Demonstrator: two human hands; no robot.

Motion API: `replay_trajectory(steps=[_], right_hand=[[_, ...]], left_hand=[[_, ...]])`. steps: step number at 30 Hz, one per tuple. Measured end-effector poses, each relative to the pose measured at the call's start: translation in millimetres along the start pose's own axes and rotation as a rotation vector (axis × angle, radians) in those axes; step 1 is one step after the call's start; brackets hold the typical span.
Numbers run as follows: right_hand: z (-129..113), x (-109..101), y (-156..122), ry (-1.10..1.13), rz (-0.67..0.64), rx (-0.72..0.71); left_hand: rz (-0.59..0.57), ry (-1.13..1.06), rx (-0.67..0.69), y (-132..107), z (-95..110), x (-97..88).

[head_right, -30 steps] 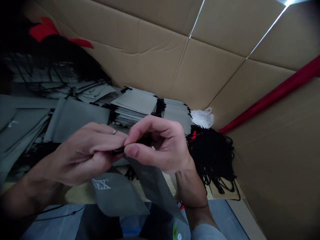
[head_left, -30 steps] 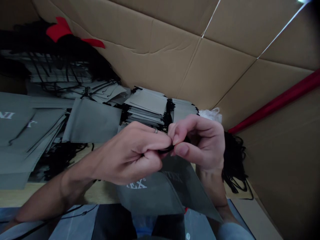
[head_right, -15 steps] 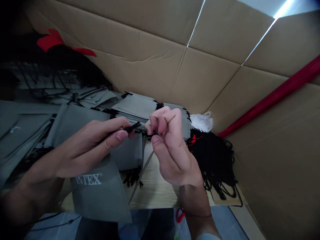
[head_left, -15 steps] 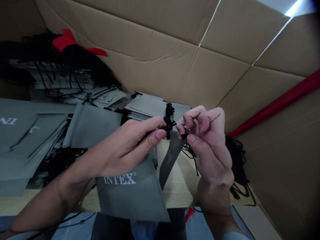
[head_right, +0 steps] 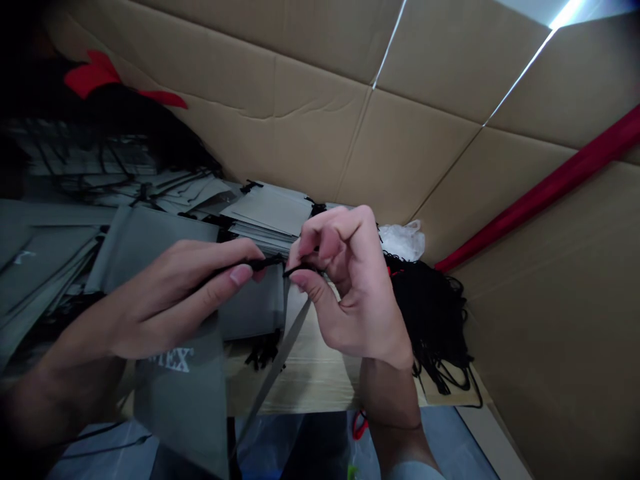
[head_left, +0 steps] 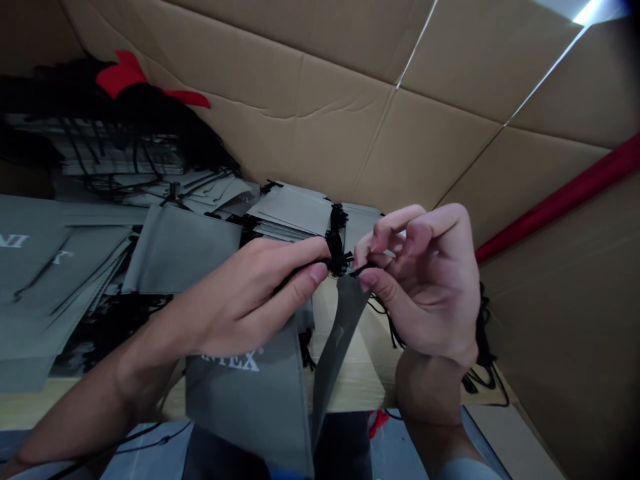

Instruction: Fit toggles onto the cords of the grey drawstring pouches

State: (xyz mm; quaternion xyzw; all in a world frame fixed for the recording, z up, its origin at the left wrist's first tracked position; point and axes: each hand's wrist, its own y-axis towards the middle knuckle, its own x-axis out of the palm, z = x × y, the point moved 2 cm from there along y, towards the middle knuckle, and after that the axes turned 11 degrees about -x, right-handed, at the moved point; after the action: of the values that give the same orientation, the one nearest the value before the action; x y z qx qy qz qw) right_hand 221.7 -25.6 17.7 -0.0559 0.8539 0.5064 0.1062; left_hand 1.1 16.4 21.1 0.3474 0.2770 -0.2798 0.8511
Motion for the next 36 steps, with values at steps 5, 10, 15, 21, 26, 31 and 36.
replay_trajectory(steps=[5,10,15,21,26,31,36], right_hand=[[-7,4,-1,-0.331,-0.077,-0.039],[-7,12,0,-0.455,-0.047,-0.115],[-9,12,1,-0.477,-0.058,-0.114],[-9,8,2,-0.467,-0.052,-0.07],[-9,5,1,-0.4,-0.034,-0.028],[-12,4,1,-0.349,-0.017,0.008],[-14,4,2,-0.316,-0.045,0.024]], left_hand=[[0.105,0.007,0.047,1,0,5.6],[0.109,-0.002,0.029,1,-1,12.0],[0.111,0.031,0.049,3,-3,11.5],[0.234,0.013,0.051,3,-9,4.5],[0.306,-0.041,0.101,-1,-17,6.1],[0.39,0.022,0.229,-7,-15,7.4],[0.36,0.04,0.254,-10,-14,8.0]])
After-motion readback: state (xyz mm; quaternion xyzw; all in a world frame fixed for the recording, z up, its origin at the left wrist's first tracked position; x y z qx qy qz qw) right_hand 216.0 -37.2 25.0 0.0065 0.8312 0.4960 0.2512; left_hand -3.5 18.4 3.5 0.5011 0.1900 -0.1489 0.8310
